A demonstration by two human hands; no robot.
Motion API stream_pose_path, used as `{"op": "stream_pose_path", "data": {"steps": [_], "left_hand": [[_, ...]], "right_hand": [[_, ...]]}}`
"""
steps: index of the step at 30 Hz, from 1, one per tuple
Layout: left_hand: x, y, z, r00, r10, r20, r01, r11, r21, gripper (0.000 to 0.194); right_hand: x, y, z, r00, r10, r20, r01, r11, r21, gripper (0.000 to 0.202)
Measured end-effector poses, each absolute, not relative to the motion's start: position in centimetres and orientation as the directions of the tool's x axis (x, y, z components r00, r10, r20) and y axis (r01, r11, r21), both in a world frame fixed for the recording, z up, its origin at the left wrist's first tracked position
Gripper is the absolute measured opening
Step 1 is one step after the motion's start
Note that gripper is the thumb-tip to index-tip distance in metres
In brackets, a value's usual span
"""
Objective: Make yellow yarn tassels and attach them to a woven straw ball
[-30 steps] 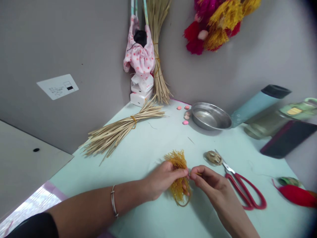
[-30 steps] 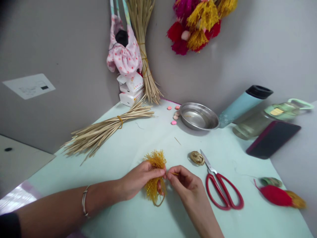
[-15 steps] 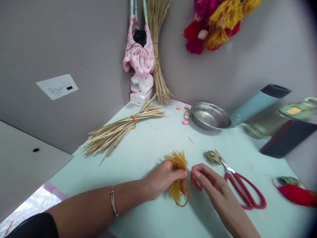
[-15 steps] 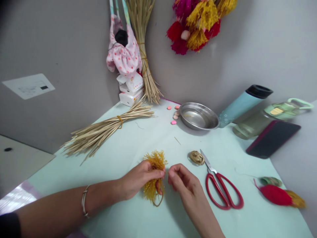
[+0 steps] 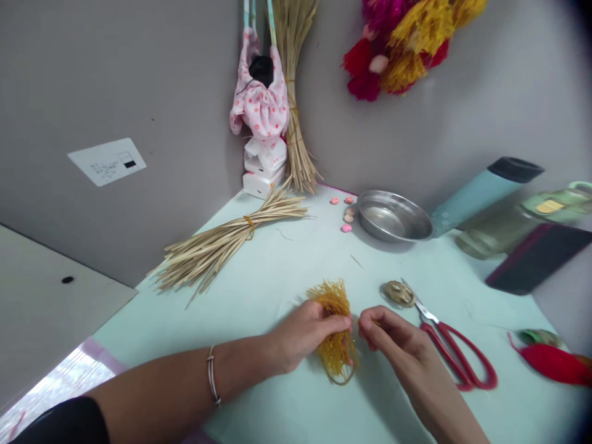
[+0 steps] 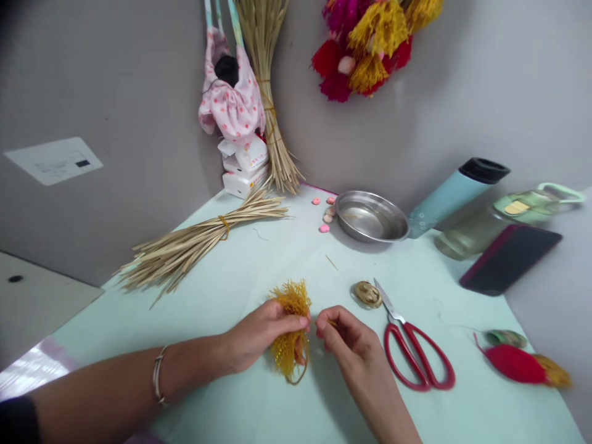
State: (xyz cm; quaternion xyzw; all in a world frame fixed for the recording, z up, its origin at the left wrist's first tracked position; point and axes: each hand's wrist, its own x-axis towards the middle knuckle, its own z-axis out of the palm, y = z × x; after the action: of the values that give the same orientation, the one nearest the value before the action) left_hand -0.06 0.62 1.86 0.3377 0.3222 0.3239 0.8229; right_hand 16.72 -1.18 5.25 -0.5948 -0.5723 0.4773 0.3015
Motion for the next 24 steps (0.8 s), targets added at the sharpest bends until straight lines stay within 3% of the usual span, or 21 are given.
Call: {"op": "stream_pose_path", "data": {"steps": [16,24], "left_hand": [[-0.1,0.6,1.5,0.588,0.743,-0.318,-0.272,0.552,0.788,0.032],[-0.3,0.8,1.8,0.577,0.753,-0.316,-0.383,0.591,0.71,0.031]], "right_hand": [[16.6,-1.4,4.8,-0.108,0.965,-0.241,0.303,-0.199,-0.932,0.024],[16.6,-1.4,4.0,-0.152,0.951,-0.268,0.317,-0.21,-0.925,0.026]]}}
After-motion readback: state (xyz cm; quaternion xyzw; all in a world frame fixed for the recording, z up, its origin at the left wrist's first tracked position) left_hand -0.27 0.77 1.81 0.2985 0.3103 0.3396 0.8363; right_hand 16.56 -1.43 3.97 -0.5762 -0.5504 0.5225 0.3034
